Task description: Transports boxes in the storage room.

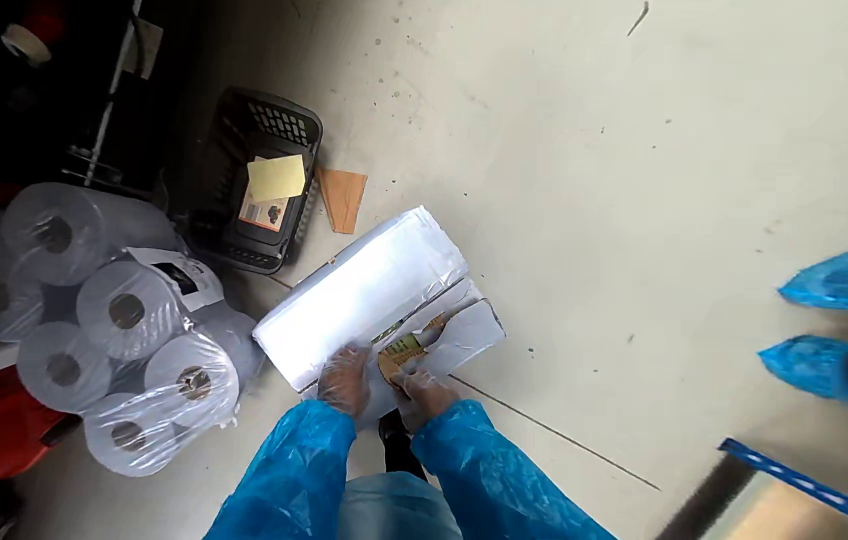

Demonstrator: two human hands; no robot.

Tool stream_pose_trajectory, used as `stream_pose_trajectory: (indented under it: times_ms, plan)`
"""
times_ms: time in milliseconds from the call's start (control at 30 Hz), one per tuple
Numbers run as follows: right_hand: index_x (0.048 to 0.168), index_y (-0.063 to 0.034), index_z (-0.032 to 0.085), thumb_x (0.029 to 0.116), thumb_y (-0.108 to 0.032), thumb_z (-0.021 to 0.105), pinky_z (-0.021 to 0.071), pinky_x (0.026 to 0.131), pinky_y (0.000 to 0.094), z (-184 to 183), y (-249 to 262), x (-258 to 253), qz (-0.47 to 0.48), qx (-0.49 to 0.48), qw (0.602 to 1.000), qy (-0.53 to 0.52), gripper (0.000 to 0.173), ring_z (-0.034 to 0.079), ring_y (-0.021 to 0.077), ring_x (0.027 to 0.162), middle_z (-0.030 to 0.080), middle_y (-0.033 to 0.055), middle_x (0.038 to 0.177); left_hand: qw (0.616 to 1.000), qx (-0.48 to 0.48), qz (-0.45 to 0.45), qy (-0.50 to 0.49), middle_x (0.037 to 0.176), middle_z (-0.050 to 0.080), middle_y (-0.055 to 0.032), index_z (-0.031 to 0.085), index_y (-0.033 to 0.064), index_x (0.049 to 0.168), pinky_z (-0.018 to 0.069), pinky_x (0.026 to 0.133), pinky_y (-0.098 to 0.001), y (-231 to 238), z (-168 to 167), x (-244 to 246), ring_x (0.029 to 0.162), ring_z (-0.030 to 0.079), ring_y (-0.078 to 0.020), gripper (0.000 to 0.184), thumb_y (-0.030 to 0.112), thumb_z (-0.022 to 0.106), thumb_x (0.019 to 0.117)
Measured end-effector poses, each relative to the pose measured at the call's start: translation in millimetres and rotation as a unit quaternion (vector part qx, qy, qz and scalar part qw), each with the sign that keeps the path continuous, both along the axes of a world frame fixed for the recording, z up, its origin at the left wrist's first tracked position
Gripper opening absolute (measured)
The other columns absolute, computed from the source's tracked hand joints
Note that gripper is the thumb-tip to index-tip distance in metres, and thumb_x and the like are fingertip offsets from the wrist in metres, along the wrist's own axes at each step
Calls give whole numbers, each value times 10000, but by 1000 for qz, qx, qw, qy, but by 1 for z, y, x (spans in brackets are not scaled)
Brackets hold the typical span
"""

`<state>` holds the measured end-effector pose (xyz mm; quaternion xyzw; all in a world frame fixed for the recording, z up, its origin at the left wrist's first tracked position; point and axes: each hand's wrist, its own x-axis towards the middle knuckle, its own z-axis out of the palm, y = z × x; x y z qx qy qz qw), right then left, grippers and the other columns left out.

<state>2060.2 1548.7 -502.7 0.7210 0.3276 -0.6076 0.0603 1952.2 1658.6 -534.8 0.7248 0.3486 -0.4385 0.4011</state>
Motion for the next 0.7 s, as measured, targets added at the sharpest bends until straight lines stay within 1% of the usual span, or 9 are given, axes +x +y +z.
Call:
stream_pose_trajectory:
  times_ms: [100, 200, 300, 367, 400, 433, 500, 600, 700]
  plan:
    - [1351, -87, 661, 1019, -159, 534, 508, 1028, 550, -4, -3, -13, -13, 7, 1000, 8, 362, 626, 360, 1250, 637, 205, 1351, 1000, 9, 8, -13, 1542, 488, -131, 384, 255, 1598, 457, 1100, -512, 3, -3, 2, 1378, 509, -338, 648, 90, 572, 1000]
    - [1374, -68, 628, 1013, -148, 545, 482, 1063, 539, -9, 3, -15, 4, -17, 999, 46, 380, 592, 369, 1290, 609, 219, 1375, 994, 58, 84, -39, 1486, 538, -153, 525, 164, 1504, 471, 1078, -521, -1, -7, 4, 1333, 547, -352, 458, 205, 550, 1048]
    - [1377, -51, 611, 1029, -169, 540, 478, 1068, 541, -13, 3, -16, 10, -19, 998, 59, 375, 591, 366, 1287, 604, 224, 1375, 984, 129, 81, -88, 1459, 558, -188, 545, 83, 1468, 475, 1049, -540, -6, -14, 24, 1307, 558, -378, 572, 363, 679, 988]
    - [1365, -33, 618, 1034, -187, 523, 483, 1062, 538, -13, 0, -18, 5, -13, 999, 50, 377, 601, 364, 1279, 614, 224, 1365, 979, 156, 20, -127, 1549, 480, -189, 469, 59, 1524, 399, 1117, -566, -8, -21, 40, 1403, 475, -383, 771, 369, 792, 897]
    - [1390, -24, 595, 1043, -186, 513, 472, 1076, 542, -11, 1, -17, 9, -24, 998, 59, 391, 584, 370, 1300, 595, 230, 1390, 976, 162, -19, -145, 1622, 386, -183, 401, 58, 1567, 326, 1169, -581, -8, -28, 45, 1485, 377, -377, 879, 336, 834, 854]
    - [1405, -15, 580, 1046, -181, 510, 463, 1083, 542, -10, 2, -16, 7, -27, 997, 65, 402, 573, 378, 1312, 582, 239, 1405, 972, 162, -55, -159, 1668, 301, -180, 342, 79, 1601, 254, 1201, -610, -8, -37, 48, 1539, 283, -375, 986, 295, 873, 799]
    - [1400, -49, 601, 1058, -200, 496, 478, 1069, 528, -10, 0, -17, 0, -10, 998, 57, 388, 591, 365, 1293, 600, 225, 1389, 972, 165, -86, -143, 1719, 156, -158, 246, 160, 1647, 138, 1222, -668, 0, -50, 54, 1588, 128, -374, 1140, 322, 907, 733]
    - [1423, -96, 602, 1069, -226, 494, 489, 1056, 527, -15, 2, -15, -1, 3, 998, 60, 392, 605, 361, 1274, 609, 209, 1385, 968, 188, -114, -118, 1737, 116, -91, 237, 228, 1653, 136, 1183, -725, 8, -55, 57, 1591, 65, -394, 1071, 364, 854, 788]
    - [1372, -117, 647, 1038, -262, 567, 507, 1036, 512, -24, -7, -14, -29, 50, 997, 43, 373, 625, 338, 1241, 642, 184, 1332, 970, 182, -134, -89, 1738, 117, -71, 243, 222, 1651, 171, 1167, -741, 8, -52, 66, 1585, 61, -421, 1067, 233, 839, 766]
